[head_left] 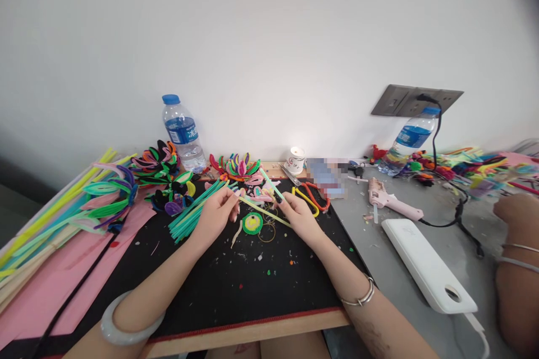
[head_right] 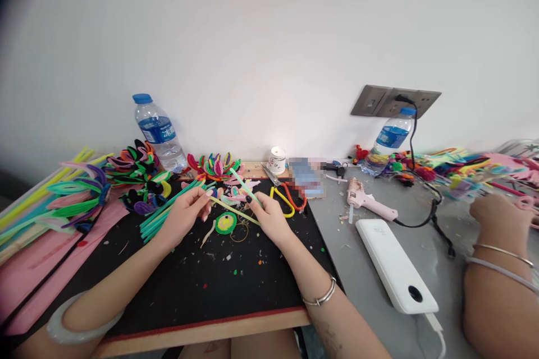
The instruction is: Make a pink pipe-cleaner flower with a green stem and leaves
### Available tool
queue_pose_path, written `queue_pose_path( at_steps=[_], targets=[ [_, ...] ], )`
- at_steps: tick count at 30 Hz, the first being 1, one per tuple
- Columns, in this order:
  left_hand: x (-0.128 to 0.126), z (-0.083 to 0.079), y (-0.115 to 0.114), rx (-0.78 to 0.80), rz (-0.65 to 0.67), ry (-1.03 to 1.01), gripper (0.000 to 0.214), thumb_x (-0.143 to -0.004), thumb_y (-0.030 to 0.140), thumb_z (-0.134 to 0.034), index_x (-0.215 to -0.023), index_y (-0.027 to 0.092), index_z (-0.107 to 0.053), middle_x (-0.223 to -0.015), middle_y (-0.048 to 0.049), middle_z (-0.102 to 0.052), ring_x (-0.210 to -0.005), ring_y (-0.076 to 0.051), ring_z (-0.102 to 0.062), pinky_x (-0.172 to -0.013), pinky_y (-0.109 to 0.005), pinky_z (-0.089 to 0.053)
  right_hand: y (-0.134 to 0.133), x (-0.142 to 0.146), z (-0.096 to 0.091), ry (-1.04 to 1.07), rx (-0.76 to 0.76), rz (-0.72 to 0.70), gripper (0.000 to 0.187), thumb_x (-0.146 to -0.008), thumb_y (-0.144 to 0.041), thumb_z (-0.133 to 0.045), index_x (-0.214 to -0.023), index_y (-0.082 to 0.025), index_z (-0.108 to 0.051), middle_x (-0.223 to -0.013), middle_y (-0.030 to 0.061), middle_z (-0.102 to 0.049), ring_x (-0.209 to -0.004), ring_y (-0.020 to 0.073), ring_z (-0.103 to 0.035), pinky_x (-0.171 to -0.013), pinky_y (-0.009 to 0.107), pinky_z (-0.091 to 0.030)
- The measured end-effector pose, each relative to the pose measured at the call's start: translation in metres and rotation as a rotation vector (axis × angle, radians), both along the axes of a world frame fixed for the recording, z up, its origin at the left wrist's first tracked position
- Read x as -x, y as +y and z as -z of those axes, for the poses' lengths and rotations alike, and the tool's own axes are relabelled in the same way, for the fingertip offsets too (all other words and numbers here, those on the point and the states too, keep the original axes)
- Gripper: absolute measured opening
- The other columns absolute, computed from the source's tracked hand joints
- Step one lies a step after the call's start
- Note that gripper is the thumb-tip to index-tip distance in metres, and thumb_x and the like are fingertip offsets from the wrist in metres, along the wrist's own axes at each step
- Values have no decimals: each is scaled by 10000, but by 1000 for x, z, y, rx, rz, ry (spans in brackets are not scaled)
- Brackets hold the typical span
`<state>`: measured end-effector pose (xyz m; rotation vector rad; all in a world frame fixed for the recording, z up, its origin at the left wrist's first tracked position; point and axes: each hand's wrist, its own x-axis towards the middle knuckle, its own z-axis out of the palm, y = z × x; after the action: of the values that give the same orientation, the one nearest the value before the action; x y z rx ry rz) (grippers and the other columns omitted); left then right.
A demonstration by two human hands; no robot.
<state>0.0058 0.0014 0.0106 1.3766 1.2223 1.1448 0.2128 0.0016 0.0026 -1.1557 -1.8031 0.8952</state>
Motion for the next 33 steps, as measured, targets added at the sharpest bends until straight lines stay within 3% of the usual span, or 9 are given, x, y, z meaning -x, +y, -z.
queue_pose_path(
  at_steps=[4, 7, 12, 16, 21, 26, 33],
  targets=[
    [4, 3, 2, -149, -96, 346, 218, -830, 355, -479, -694, 187, -506, -612, 28, -525, -457, -97, -431, -476, -235, -342, -2, -3, -5, -65, -104, 135, 271, -914, -325, -338, -751, -185, -502, -600, -41, -385, -570, 111, -374, -553, 218, -291],
    [4, 1, -1, -318, -159, 468, 144, -806, 326, -525, -853, 197, -568, -831, -13, -564, -561, -109, -469, -523, -240, -377, -4, -2, -6, -123, -111, 87, 262, -908, -284, -349, -732, -182, -513, -597, -37, -403, -571, 112, -392, -557, 215, -296],
    [-2, -5, -8, -375, -136, 298, 149, -827, 311, -511, -897, 192, -567, -867, -25, -570, -732, -138, -535, -637, -237, -447, -5, 3, -4, -188, -123, -74, 250, -889, -198, -364, -709, -172, -535, -655, -16, -516, -621, 116, -470, -604, 211, -329],
    [-3, -5, -11, -344, -163, 246, 163, -826, 334, -511, -806, 181, -565, -765, -15, -569, -716, -146, -551, -624, -234, -446, -5, 4, -2, -223, -139, -115, 250, -883, -184, -377, -700, -166, -546, -686, -1, -556, -654, 125, -507, -621, 215, -345],
    [-2, -6, -11, -345, -194, 273, 178, -830, 339, -492, -829, 181, -573, -742, -15, -569, -683, -148, -546, -604, -232, -437, -7, 4, -5, -231, -124, -178, 258, -889, -188, -377, -700, -168, -551, -698, 3, -570, -680, 132, -530, -637, 219, -365],
    [-1, -5, -9, -341, -235, 311, 209, -822, 373, -494, -803, 181, -575, -694, -6, -561, -648, -151, -542, -601, -237, -425, -7, 4, -6, -217, -104, -176, 261, -889, -199, -380, -700, -168, -557, -701, 7, -576, -684, 137, -532, -644, 223, -374],
    [-1, -6, -9, -324, -174, 264, 266, -857, 324, -441, -637, 188, -500, -593, 23, -494, -586, -126, -473, -587, -226, -376, -8, 5, -7, -177, -87, -186, 302, -893, -220, -367, -653, -164, -541, -655, 0, -542, -648, 130, -511, -620, 219, -363]
  ],
)
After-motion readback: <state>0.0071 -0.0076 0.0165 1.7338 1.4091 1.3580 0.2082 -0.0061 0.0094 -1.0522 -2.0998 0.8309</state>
